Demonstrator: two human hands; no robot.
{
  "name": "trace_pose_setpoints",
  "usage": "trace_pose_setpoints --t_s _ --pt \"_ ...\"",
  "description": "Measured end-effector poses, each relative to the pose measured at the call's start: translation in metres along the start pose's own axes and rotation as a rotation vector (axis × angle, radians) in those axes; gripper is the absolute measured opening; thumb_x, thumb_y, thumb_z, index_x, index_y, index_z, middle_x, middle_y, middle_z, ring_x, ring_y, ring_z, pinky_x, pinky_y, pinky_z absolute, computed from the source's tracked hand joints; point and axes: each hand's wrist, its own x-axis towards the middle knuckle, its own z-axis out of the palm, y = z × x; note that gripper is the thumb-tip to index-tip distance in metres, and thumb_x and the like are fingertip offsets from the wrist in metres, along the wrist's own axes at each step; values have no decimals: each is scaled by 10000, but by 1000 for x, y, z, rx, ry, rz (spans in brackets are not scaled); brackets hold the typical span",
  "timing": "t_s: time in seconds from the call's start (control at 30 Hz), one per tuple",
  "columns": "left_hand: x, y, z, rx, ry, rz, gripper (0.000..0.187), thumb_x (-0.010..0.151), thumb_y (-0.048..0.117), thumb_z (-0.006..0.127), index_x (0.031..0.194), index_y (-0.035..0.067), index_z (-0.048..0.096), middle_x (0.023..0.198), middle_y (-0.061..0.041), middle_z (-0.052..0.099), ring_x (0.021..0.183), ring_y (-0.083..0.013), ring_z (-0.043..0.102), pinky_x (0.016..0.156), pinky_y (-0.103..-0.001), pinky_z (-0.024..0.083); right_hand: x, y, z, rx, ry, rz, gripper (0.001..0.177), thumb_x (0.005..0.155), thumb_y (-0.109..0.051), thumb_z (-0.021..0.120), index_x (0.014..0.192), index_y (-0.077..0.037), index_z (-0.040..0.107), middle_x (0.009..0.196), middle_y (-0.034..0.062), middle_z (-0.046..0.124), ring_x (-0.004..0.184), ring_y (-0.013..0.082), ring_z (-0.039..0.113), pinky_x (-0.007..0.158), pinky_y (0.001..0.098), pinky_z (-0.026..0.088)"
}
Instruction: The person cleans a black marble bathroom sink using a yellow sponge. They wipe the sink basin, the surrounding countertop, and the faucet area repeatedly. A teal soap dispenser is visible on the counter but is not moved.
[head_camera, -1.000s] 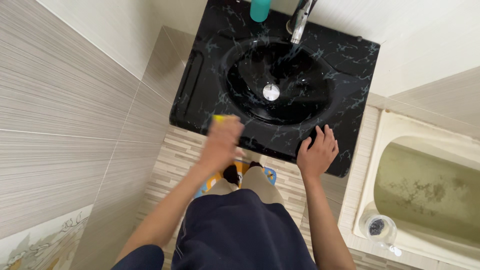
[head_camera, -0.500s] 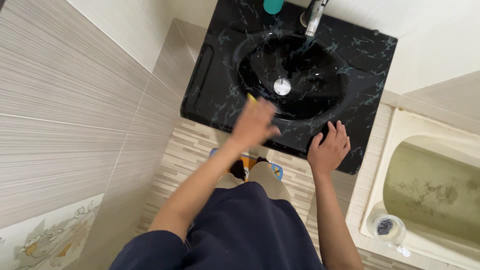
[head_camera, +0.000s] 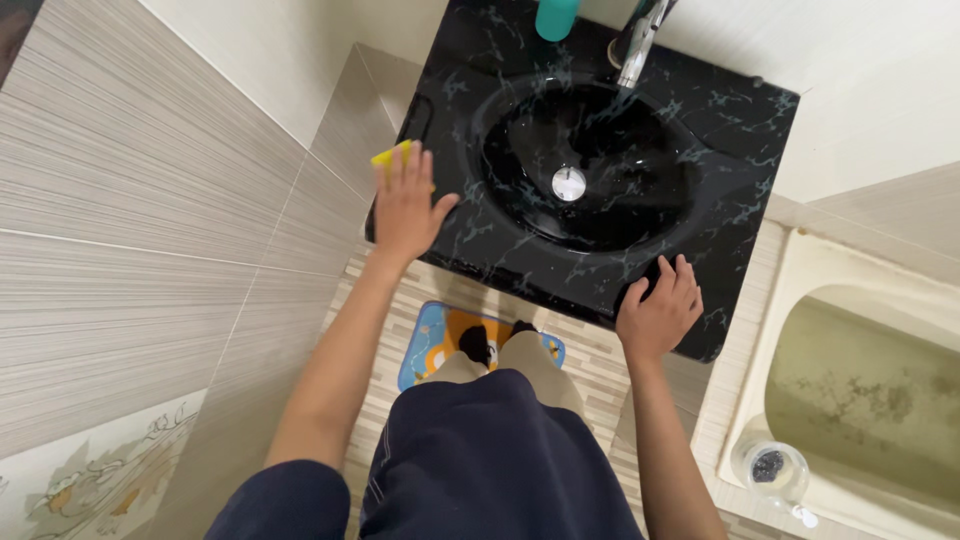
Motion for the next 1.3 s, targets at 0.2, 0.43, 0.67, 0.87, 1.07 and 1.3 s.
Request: trace_pose_setpoints --t_s 0.2,0.43,0.67,0.87,1.07,1.3 --pt "-17 95 18 -125 -96 195 769 959 506 632 1512 13 428 1622 -174 358 1540 -384 257 1262 -568 178 0 2 1 16 -20 -6 400 1003 -173 584 1365 -9 628 1526 186 541 1445 339 461 1207 499 288" --pt "-105 86 10 -64 -73 254 761 973 383 635 1577 7 362 1665 -170 313 1561 -355 234 1265 -562 188 0 1 1 21 -6 -1 398 984 -161 586 1346 -8 643 1506 183 566 1442 338 471 1194 488 306" --pt "-44 -3 -4 -43 11 -37 779 1049 522 506 1567 -41 358 1673 -209 296 1561 -396 217 1250 -572 141 1 -1 -1 19 1 7 393 974 -161 583 1331 -13 653 1493 178 580 1430 340 469 1184 481 312" --pt "11 62 3 -105 -64 85 799 946 523 619 1510 -12 433 1620 -205 353 1531 -382 259 1244 -562 165 -1 1 -1 46 -22 7 400 996 -167 577 1358 -10 638 1512 182 555 1444 340 457 1197 485 289" --pt "-75 154 18 -126 -110 460 853 923 573 598 1528 -4 429 1632 -161 369 1544 -330 278 1257 -530 197 -1 3 1 9 -10 -8 400 1000 -176 586 1360 -9 634 1516 186 552 1437 338 468 1205 492 293" --pt "-94 90 7 -67 -186 336 858 921 561 564 1566 38 346 1653 -144 310 1551 -313 230 1249 -547 153 1 0 0 -11 17 1 401 967 -186 600 1331 -27 649 1485 177 574 1405 333 495 1188 476 318"
